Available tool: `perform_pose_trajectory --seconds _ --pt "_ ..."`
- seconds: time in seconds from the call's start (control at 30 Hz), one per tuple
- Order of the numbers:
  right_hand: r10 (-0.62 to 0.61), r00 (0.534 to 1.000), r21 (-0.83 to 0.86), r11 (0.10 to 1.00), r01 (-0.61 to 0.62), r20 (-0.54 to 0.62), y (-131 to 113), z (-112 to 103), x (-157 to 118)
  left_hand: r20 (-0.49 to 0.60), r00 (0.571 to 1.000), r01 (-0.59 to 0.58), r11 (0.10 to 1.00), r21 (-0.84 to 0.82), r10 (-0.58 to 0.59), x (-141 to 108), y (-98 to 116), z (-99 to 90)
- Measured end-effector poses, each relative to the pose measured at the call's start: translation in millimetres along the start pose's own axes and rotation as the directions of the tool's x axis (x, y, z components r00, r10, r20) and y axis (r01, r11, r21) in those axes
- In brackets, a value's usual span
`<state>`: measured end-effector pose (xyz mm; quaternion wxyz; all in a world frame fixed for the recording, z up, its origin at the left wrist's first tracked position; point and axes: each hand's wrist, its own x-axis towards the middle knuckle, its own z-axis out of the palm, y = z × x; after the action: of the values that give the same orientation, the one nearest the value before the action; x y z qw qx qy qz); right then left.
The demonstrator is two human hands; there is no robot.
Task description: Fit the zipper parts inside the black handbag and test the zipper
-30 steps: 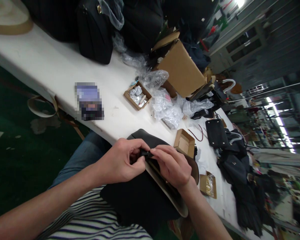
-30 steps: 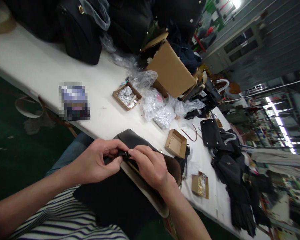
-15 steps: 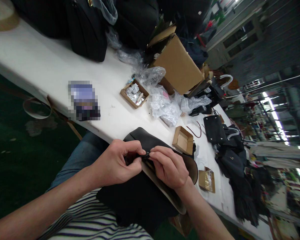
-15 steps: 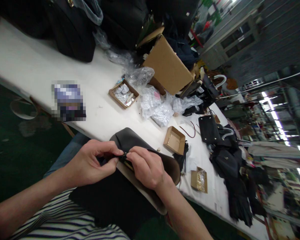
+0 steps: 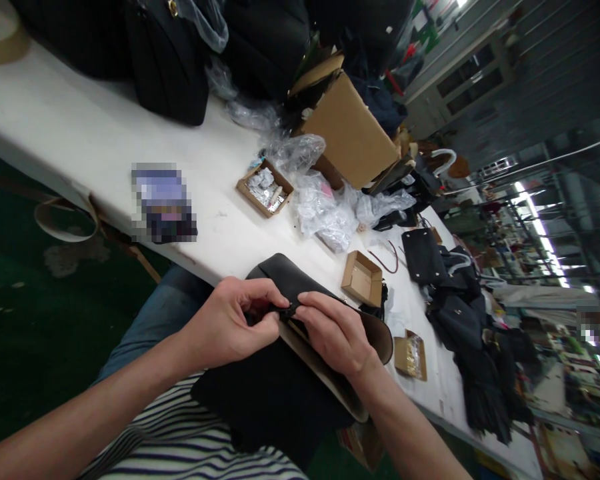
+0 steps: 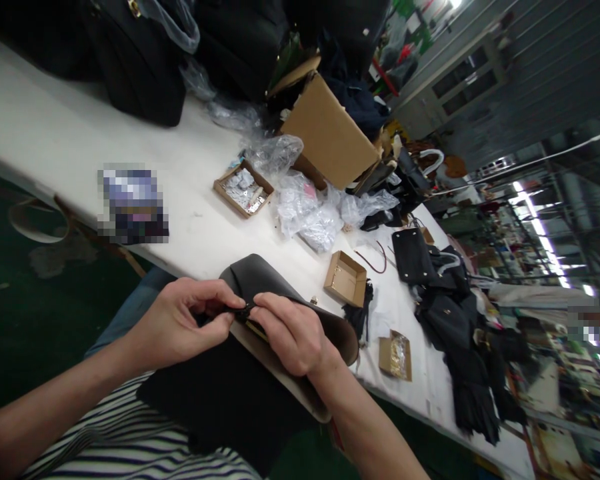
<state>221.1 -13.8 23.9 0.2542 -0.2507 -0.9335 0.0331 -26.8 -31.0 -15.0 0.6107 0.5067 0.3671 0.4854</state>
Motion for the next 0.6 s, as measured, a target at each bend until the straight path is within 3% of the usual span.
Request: perform_pose_trajectory --seconds 0.13,0.4,0.6 --pt "0.003 1.000 0.000 1.000 -0.003 0.019 2.8 4.0 4.8 0.008 1.000 0.024 0.999 -0.041 -0.024 -0.9 -2.3 0.1" --pt "-0.198 0.973 -0.058 0.977 0.205 0.115 7.4 -10.1 11.1 0.017 0.999 0.042 0.992 -0.121 -0.041 -3.8 -3.7 3.7" --pt "-0.225 0.967 -0.104 0.966 0.237 0.118 7.2 -13.8 21.3 0.033 0.999 0.047 0.985 -0.164 -0.042 -3.5 -6.0 5.1"
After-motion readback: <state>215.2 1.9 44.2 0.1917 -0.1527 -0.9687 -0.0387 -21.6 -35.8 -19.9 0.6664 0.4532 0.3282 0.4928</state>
